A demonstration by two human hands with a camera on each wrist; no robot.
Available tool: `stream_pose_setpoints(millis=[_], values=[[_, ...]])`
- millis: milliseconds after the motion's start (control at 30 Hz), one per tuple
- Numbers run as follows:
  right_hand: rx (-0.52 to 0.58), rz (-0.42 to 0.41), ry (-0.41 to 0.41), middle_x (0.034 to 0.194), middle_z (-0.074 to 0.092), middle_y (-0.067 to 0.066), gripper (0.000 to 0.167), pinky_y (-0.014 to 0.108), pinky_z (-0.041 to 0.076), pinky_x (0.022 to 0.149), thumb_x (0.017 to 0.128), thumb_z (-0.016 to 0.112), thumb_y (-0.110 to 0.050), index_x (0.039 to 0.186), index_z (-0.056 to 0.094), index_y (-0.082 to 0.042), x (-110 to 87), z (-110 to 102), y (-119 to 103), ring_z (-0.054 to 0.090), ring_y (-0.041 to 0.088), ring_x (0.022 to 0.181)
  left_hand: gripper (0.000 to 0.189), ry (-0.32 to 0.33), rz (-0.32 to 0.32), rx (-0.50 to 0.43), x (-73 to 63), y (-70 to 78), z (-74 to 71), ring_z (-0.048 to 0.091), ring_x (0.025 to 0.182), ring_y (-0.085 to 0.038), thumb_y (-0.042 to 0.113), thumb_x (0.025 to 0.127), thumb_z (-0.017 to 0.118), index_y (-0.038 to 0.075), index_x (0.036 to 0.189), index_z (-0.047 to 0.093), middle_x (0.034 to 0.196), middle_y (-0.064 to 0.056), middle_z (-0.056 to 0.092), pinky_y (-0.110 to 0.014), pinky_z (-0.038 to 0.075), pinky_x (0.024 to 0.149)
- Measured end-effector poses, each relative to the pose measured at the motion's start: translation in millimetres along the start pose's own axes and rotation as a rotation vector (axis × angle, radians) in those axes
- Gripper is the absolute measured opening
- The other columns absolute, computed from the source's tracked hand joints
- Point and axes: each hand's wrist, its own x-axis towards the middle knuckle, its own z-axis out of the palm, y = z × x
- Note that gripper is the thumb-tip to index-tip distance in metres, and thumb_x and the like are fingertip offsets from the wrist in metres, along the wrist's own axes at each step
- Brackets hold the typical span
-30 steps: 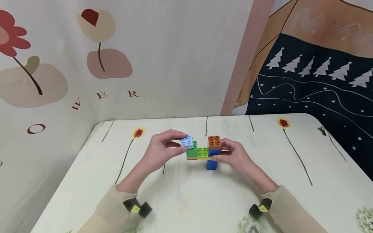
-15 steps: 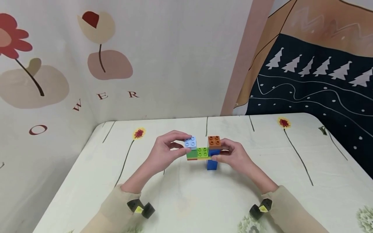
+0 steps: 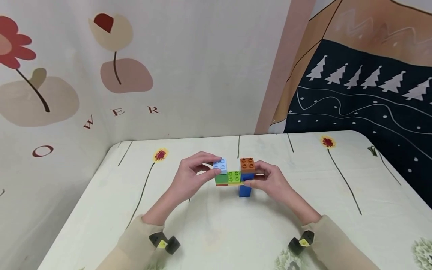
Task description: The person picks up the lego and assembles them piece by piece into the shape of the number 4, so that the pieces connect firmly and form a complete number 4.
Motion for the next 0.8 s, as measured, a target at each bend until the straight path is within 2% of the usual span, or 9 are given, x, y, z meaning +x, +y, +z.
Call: stream_pose_setpoints(millis=[200,367,800], values=[[-0.001,0.006,0.005,0.125,0.066,0.018,0.039,0.033,0.059,0.087,0.089,0.081,-0.007,0.123,0.064,0.0,-0.5,-0.3,0.0,0.067,0.034,0.109,0.032,-0.016,-0.021,-0.046,0.7,-0.8,0.7,0.065,0.103,-0.025,-0.003,0.09,0.076,0.001,0.121,0.073,0.121,-0.009,0.067,-0.028,0.058,0.088],[-0.001,-0.002,0.0,0.124,0.067,0.019,0.039,0.033,0.059,0.087,0.089,0.081,-0.007,0.123,0.064,0.0,-0.1,-0.1,0.4,0.067,0.034,0.109,0.033,-0.023,-0.032,-0.049,0.9,-3.6,1.8,0.064,0.105,-0.025,-0.002,0.09,0.076,0.003,0.123,0.072,0.122,-0.008,0.065,-0.026,0.057,0.089],[-0.007,-0.006,0.0,0.125,0.066,0.019,0.039,0.034,0.059,0.087,0.089,0.081,-0.007,0.123,0.064,0.0,0.8,-0.4,1.8,0.067,0.034,0.109,0.031,-0.063,-0.011,-0.047,3.2,-3.0,-1.9,0.063,0.102,-0.027,-0.003,0.09,0.077,0.002,0.12,0.073,0.12,-0.009,0.066,-0.028,0.058,0.085]])
